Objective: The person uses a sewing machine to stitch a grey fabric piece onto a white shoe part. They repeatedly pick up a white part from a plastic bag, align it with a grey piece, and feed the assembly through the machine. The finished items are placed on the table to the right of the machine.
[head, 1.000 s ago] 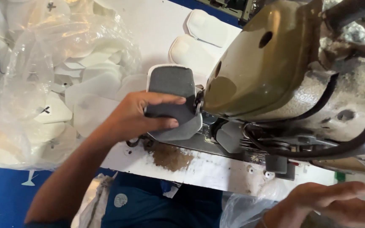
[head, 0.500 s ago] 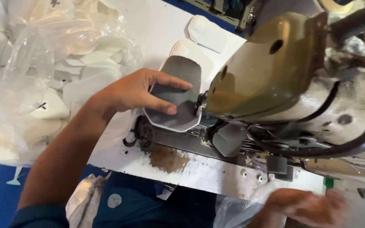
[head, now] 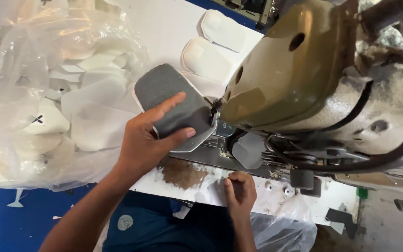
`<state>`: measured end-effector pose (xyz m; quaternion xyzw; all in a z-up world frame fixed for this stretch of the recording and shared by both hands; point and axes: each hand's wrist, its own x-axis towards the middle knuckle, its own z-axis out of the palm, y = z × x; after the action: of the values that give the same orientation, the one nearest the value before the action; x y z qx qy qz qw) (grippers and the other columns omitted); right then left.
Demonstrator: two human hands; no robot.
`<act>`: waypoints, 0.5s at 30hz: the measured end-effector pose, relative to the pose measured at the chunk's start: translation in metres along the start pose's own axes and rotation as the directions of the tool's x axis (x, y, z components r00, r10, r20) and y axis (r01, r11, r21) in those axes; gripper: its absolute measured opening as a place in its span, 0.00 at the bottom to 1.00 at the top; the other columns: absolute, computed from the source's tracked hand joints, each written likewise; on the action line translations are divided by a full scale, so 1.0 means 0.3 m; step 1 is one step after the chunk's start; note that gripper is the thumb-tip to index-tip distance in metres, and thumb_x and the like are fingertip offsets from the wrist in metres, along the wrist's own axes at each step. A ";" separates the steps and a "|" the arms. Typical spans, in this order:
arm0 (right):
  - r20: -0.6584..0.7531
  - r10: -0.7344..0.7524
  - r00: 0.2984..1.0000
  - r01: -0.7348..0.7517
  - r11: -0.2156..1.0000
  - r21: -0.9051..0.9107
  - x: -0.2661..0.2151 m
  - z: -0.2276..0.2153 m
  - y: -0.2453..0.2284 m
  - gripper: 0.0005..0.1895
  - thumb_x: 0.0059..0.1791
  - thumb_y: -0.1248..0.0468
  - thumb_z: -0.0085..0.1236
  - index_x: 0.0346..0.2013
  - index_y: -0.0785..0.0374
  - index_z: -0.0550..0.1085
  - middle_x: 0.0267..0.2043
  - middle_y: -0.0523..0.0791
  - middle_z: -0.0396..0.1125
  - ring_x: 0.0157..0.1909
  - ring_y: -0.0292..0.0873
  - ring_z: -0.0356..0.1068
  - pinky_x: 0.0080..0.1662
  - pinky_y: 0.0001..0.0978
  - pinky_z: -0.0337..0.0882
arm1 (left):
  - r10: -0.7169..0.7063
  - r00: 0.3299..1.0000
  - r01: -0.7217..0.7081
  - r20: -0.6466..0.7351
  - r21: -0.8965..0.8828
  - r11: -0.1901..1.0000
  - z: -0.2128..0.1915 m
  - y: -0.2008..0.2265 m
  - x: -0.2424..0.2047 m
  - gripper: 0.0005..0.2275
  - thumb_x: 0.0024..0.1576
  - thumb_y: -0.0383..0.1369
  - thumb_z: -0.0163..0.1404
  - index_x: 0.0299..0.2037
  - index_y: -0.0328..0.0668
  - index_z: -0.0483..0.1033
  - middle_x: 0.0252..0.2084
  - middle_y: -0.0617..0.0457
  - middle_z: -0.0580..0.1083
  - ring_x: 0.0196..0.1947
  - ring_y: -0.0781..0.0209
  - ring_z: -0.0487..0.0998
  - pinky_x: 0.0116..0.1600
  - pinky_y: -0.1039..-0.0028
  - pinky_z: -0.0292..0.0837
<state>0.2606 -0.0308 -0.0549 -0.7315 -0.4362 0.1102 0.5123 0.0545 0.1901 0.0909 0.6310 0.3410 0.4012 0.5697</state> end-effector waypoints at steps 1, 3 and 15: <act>0.000 0.000 1.000 0.000 1.000 0.002 -0.003 -0.007 0.001 0.08 0.48 0.69 0.63 0.39 0.65 0.73 0.42 0.46 0.69 0.44 0.40 0.70 0.49 0.29 0.69 | 0.000 1.000 0.000 0.000 0.002 1.000 0.013 -0.001 -0.014 0.28 0.52 0.27 0.65 0.65 0.42 0.72 0.51 0.51 0.81 0.47 0.71 0.78 0.52 0.77 0.77; 0.017 -0.003 1.000 0.004 0.999 -0.036 -0.003 -0.005 0.004 0.07 0.48 0.68 0.64 0.38 0.65 0.74 0.40 0.45 0.71 0.43 0.39 0.70 0.48 0.29 0.70 | -0.068 0.995 0.067 -0.069 -0.019 0.998 0.030 -0.001 -0.039 0.27 0.52 0.27 0.64 0.64 0.42 0.73 0.49 0.53 0.81 0.46 0.71 0.79 0.52 0.77 0.77; 0.024 0.036 0.999 -0.037 0.999 0.028 -0.001 -0.003 -0.010 0.05 0.50 0.67 0.62 0.37 0.65 0.75 0.39 0.44 0.71 0.40 0.38 0.70 0.45 0.27 0.70 | 0.030 0.988 -0.047 -0.152 -0.114 0.992 0.119 -0.034 -0.071 0.18 0.56 0.24 0.61 0.58 0.38 0.77 0.50 0.52 0.81 0.44 0.71 0.81 0.45 0.81 0.82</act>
<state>0.2594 -0.0314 -0.0520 -0.7305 -0.4273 0.1343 0.5155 0.0771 0.1564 0.0772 0.5710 0.3464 0.4778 0.5707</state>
